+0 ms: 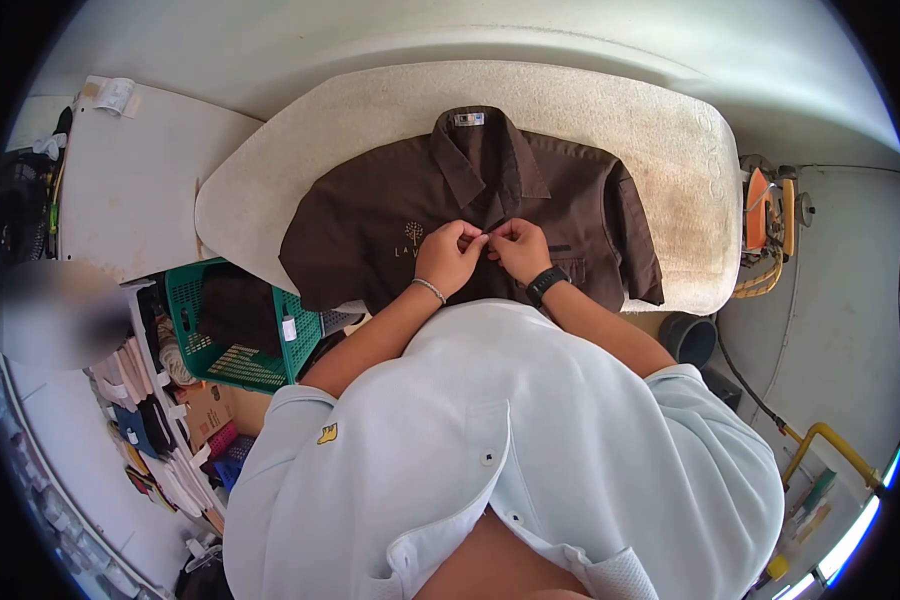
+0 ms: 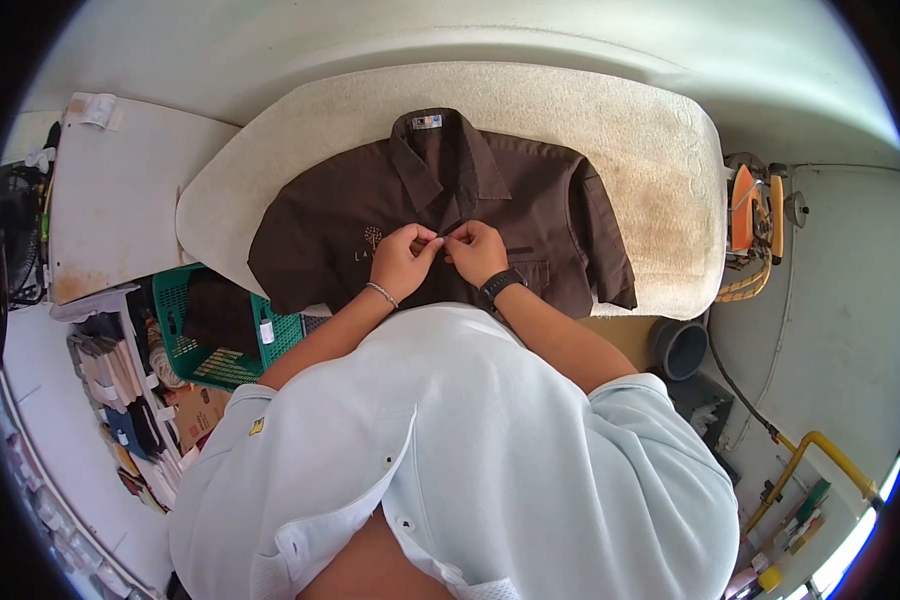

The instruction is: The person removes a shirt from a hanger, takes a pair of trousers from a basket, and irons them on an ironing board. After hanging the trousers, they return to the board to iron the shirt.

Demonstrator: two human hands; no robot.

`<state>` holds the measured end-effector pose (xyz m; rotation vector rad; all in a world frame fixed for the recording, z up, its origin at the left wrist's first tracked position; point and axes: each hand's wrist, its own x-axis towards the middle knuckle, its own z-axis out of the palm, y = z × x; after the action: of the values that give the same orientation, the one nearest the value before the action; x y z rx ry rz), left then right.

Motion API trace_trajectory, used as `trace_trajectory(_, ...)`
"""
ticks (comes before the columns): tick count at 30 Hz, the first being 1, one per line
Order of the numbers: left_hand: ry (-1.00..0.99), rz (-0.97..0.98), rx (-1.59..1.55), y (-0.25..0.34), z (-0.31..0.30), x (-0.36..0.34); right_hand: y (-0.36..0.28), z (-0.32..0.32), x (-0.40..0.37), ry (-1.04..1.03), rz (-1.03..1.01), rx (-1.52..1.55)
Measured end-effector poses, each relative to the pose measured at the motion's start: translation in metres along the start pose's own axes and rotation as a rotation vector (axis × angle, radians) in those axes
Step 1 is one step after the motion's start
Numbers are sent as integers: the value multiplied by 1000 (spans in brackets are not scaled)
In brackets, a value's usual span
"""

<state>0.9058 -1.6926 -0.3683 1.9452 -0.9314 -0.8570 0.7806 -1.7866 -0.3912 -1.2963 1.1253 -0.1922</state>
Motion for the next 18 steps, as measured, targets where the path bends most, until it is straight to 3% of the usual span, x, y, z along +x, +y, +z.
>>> trace_trajectory(3,-8,78,92,11,-2,2,7,-1,1,-57,-5,234)
trace_trajectory(8,1,178,176,16,0,2,-27,-26,-7,-233,322,423)
trace_trajectory(9,4,182,176,19,0,0,-35,-25,-7,-76,279,369)
trace_trajectory(10,-80,284,167,24,1,-2,-31,-26,7,-75,274,370)
trace_trajectory(12,-162,397,162,32,1,-9,-29,-25,36,428,116,282)
trace_trajectory(13,-252,414,196,35,1,-14,-29,-24,32,429,105,287)
trace_trajectory(14,-340,433,234,40,-1,-16,-30,-24,30,425,-54,373)
trace_trajectory(15,-362,468,256,44,-7,-20,-38,-24,23,419,-216,457)
trace_trajectory(16,-356,483,261,54,-12,-20,-47,-25,8,422,-232,460)
trace_trajectory(18,322,870,270,77,-27,-20,-62,-29,-38,322,-744,-119)
